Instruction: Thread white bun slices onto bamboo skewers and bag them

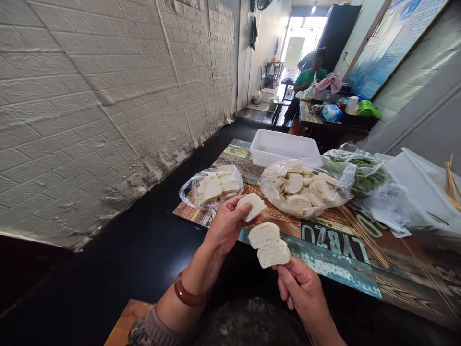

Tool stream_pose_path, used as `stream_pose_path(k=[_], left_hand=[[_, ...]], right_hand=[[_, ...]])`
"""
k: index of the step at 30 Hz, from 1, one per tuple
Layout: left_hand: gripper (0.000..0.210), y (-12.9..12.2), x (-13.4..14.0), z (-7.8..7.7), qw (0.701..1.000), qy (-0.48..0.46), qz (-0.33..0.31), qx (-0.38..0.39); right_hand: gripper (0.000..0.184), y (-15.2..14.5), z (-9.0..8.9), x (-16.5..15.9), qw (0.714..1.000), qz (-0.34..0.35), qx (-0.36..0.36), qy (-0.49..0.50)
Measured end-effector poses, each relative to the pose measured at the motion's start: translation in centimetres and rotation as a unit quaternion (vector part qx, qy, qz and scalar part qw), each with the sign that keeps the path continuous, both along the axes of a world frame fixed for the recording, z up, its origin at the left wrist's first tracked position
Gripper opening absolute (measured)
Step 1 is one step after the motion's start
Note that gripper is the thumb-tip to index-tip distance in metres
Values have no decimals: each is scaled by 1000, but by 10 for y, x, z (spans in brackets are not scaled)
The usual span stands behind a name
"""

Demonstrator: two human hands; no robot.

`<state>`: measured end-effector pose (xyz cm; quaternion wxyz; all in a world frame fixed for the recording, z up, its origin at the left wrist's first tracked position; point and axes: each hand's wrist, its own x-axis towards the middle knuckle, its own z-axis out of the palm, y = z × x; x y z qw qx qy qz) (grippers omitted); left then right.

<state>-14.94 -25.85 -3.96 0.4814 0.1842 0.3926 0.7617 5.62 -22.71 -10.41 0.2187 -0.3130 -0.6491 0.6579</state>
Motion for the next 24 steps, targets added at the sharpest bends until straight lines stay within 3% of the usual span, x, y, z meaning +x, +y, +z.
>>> stream_pose_path(k=[24], left_hand=[[36, -6, -1, 0, 1000, 11, 9, 1]], right_hand=[[43, -1, 4, -2, 1000, 3, 3, -17]])
